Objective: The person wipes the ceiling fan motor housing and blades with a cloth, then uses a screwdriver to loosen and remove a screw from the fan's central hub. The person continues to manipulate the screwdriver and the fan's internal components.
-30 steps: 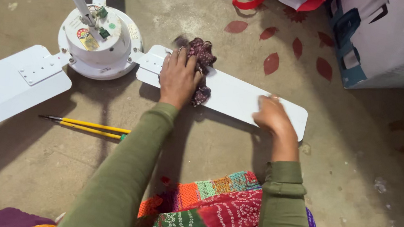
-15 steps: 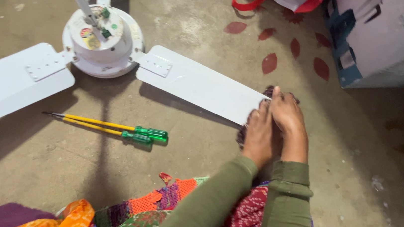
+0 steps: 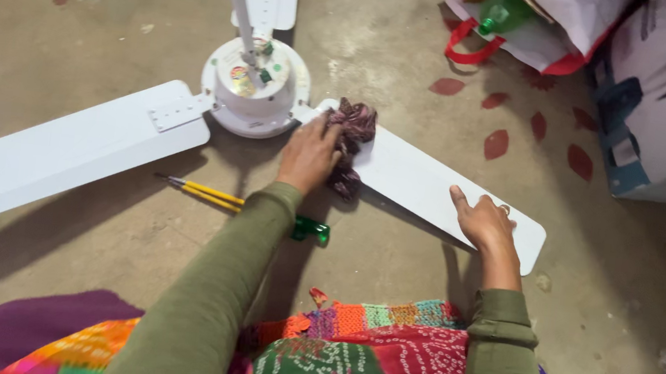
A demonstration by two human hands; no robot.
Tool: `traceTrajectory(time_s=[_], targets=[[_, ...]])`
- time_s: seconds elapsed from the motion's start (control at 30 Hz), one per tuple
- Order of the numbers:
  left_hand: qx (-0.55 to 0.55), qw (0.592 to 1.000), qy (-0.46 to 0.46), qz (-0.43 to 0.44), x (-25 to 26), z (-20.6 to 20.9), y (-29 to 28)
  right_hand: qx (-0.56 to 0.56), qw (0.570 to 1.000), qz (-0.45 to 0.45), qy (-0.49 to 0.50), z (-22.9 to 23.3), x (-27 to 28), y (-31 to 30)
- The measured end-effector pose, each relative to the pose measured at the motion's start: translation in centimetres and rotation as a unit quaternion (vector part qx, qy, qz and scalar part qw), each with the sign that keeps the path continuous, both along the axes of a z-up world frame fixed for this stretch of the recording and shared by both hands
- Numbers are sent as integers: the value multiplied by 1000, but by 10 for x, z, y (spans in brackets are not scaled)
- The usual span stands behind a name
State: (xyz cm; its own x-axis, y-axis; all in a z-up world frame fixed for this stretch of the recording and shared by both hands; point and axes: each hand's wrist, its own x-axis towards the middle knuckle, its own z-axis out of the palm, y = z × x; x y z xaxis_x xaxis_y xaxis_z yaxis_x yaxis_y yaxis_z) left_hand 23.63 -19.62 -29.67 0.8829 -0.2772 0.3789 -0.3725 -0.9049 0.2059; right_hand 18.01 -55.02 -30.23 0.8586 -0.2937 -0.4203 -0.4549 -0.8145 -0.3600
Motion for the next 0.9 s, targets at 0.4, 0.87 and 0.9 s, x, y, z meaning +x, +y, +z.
traceTrajectory(time_s=[0.4, 0.87, 0.9], targets=[[48, 984, -2, 173, -139, 66, 175, -103, 960, 81, -248, 45, -16, 77], [100, 978, 24, 183, -162, 64, 164, 42, 862, 357, -358, 63, -91, 209], [119, 979, 18, 164, -161, 58, 158, 49, 863, 360, -352, 62, -95, 218]])
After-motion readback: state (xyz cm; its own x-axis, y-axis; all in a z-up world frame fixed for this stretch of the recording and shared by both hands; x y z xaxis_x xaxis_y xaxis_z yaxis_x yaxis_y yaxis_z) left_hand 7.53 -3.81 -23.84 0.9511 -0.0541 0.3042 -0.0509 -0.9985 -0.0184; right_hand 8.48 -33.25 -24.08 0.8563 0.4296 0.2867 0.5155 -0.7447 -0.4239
